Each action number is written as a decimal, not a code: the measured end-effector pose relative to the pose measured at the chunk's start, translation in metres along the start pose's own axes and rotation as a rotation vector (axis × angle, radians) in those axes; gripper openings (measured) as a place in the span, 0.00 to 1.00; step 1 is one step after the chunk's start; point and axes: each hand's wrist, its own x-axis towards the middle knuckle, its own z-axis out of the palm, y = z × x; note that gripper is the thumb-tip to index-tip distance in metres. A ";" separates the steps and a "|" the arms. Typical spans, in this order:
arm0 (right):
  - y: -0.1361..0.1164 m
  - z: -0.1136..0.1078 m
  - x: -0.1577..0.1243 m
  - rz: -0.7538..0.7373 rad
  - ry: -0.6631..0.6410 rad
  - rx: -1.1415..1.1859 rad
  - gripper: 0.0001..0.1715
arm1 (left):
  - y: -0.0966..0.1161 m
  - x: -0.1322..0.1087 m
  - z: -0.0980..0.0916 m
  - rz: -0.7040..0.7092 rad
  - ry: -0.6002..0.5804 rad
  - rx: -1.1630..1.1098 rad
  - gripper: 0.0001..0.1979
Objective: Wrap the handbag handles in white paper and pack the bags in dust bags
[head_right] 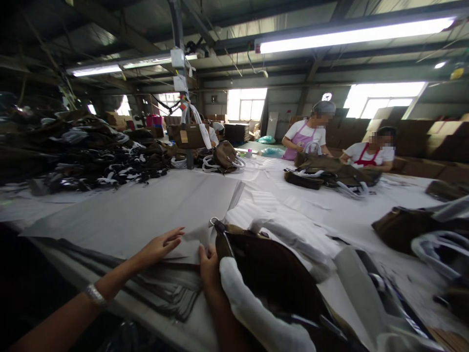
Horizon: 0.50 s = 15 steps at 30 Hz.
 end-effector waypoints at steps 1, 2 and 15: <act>0.001 -0.002 0.000 0.013 -0.017 0.000 0.35 | 0.002 -0.003 0.006 0.026 -0.019 0.026 0.44; 0.003 -0.004 0.001 0.025 -0.033 0.002 0.33 | 0.004 -0.005 0.012 0.052 -0.037 0.053 0.45; -0.006 -0.006 -0.008 0.096 -0.109 -0.023 0.40 | 0.001 -0.006 0.013 0.139 -0.151 0.073 0.23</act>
